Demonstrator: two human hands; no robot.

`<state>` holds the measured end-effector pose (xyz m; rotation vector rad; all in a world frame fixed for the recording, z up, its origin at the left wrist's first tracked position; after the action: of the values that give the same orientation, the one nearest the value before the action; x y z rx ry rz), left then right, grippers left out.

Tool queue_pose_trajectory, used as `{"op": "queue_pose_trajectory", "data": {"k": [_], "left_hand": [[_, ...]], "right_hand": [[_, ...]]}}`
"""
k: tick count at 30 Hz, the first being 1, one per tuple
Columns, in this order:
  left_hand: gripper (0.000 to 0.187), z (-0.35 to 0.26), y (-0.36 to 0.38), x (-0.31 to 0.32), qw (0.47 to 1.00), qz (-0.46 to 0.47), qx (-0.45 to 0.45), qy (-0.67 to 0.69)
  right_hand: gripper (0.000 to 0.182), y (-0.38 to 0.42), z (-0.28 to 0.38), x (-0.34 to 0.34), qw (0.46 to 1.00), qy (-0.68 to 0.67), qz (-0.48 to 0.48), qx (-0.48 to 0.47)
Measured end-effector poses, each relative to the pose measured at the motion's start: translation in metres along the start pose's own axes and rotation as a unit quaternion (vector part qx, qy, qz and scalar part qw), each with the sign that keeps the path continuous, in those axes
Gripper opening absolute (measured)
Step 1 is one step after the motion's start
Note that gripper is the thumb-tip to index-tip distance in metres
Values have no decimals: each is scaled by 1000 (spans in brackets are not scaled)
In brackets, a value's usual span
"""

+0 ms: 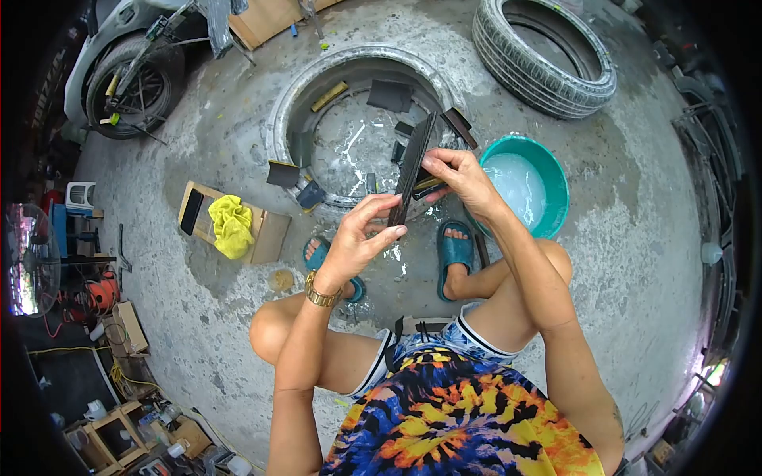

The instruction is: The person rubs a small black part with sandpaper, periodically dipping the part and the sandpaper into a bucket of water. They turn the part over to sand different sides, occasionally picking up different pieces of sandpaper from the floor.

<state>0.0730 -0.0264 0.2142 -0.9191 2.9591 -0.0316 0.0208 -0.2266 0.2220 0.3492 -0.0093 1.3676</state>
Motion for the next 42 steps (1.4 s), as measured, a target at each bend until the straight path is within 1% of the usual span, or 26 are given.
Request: {"op": "queue_pose_trajectory", "data": {"k": [2,5,9,11,12,15,17,18,19,22,24,25,27,28,30,31,33,34,36,37,39,41,42], "left_hand": [[44,-4,0,-1,996,-17,35,-81],[44,-8,0,0,993,-34,40,-107],[46,-13,2,1,989,-51,51,-130],[48,-18,2,-1,978,-66,59,-188],[48,-18,2,-1,978,-66,59,-188],[48,-18,3,-4,970,-87,64,-218],[47,-17,4,-6,968,-98,61,-225],[47,-18,4,-6,967,-98,62,-225],[47,-19,4,-6,965,-99,59,-234],[46,-19,5,-6,963,-96,58,-245],[46,-18,5,-5,963,-92,60,-246],[46,-16,5,-5,962,-93,63,-248],[46,-16,6,-6,961,-94,66,-250],[46,-16,6,-6,959,-93,67,-258],[46,-16,6,-6,957,-92,68,-265],[46,-16,6,-6,956,-93,73,-267],[46,-15,7,-7,955,-93,77,-269],[46,-15,7,-7,953,-89,84,-278],[47,-14,8,-7,950,-85,93,-286],[48,-14,8,-6,949,-85,93,-290],[48,-15,9,-4,947,-85,95,-294],[51,-20,10,-2,922,-92,114,-358],[51,-21,10,-1,922,-92,114,-359]], "right_hand": [[29,-1,-2,-1,1000,-6,-8,-5],[33,-3,-8,-4,1000,-4,-11,-14],[31,-1,-6,-4,1000,7,-1,-11],[32,-1,-5,-1,999,14,40,-5],[32,0,-3,1,999,14,41,-5],[37,2,0,7,998,17,61,-17],[46,3,0,10,995,24,92,-6],[49,2,-2,12,995,14,94,-15],[49,2,-4,14,995,14,93,-16],[45,1,-6,16,996,43,77,-7],[36,-1,-5,14,997,57,60,-7],[36,-1,-5,13,997,58,59,-7],[28,-1,-7,11,997,64,50,-11],[28,-2,-7,10,997,64,50,-11],[33,-2,-7,7,998,39,50,-23],[33,-3,-7,6,998,39,50,-23],[39,-3,-9,5,998,26,57,-14],[39,-3,-10,4,998,26,56,-14],[47,-3,-11,2,999,-11,51,4],[47,-3,-9,2,999,-10,50,3],[52,-3,-7,1,996,-80,26,19],[50,-2,-7,1,994,-105,32,9],[48,-2,-8,2,991,-131,38,0]]}}
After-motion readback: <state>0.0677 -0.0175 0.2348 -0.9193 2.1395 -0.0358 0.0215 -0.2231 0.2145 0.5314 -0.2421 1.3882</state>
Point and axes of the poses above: each hand's wrist, its own y-axis away from the middle knuckle, its own x-axis out of the palm, z = x × y, the point moved 3 cm from there along -y, towards the middle knuckle, and after that the axes turned 2 degrees about x, right-handed, at the moved point
